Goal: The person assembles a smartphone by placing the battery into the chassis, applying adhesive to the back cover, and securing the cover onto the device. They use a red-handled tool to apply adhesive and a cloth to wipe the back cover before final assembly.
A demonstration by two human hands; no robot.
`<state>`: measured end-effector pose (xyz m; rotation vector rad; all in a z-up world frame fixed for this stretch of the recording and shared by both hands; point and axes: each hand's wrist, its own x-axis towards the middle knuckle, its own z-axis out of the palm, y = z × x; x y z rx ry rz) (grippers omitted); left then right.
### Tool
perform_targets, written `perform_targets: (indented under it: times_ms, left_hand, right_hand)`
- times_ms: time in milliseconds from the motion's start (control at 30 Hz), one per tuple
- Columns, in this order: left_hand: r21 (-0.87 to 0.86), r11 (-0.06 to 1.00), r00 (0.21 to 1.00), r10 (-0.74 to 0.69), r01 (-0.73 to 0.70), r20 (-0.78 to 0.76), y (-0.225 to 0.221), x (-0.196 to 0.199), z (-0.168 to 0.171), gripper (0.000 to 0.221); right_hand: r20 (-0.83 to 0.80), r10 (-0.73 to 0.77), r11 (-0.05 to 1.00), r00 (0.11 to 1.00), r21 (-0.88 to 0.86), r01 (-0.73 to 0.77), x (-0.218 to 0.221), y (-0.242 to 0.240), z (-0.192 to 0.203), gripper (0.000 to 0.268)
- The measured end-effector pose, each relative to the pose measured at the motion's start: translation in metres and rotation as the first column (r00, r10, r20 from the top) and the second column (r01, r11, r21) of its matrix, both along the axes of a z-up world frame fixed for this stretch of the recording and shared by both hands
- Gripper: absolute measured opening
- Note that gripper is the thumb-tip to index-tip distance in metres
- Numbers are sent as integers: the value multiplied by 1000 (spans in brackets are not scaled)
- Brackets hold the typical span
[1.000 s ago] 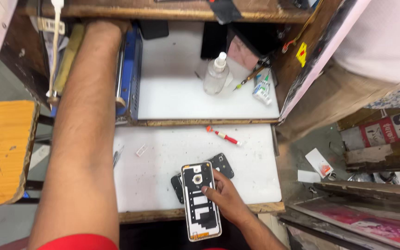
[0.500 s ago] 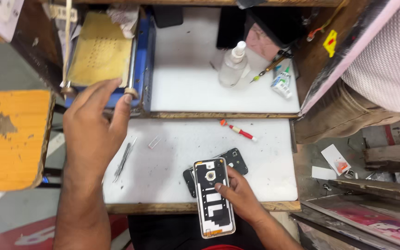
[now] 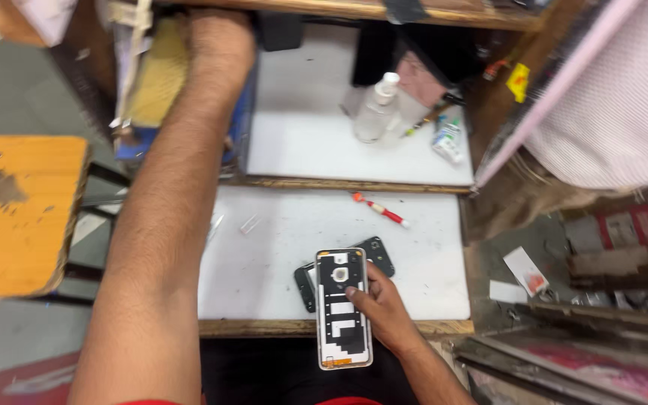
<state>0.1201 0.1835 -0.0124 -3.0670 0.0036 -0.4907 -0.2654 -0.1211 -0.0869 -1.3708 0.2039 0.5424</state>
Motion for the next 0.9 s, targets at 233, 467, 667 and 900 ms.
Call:
perform_targets:
  times_ms: [233, 467, 667, 900]
  left_hand:
    - [169, 985, 996, 25, -39, 86, -6, -11, 3, 14]
    - [-53, 950, 913, -281, 309, 296, -28, -103, 56, 11]
    - [-829, 355, 901, -126, 431, 415, -1, -281, 110, 26]
    - [-963, -69, 962, -71, 260, 264, -8, -378, 96, 16]
  right_hand:
    - [-16, 45, 998, 999, 37, -44, 3, -6, -1, 49]
    - [12, 16, 995, 1000, 94, -17, 4, -3, -3, 54]
    - [30, 25, 995, 999, 96, -28, 0, -6, -5, 49]
    - [42, 18, 996, 999, 81, -21, -2, -8, -15, 49]
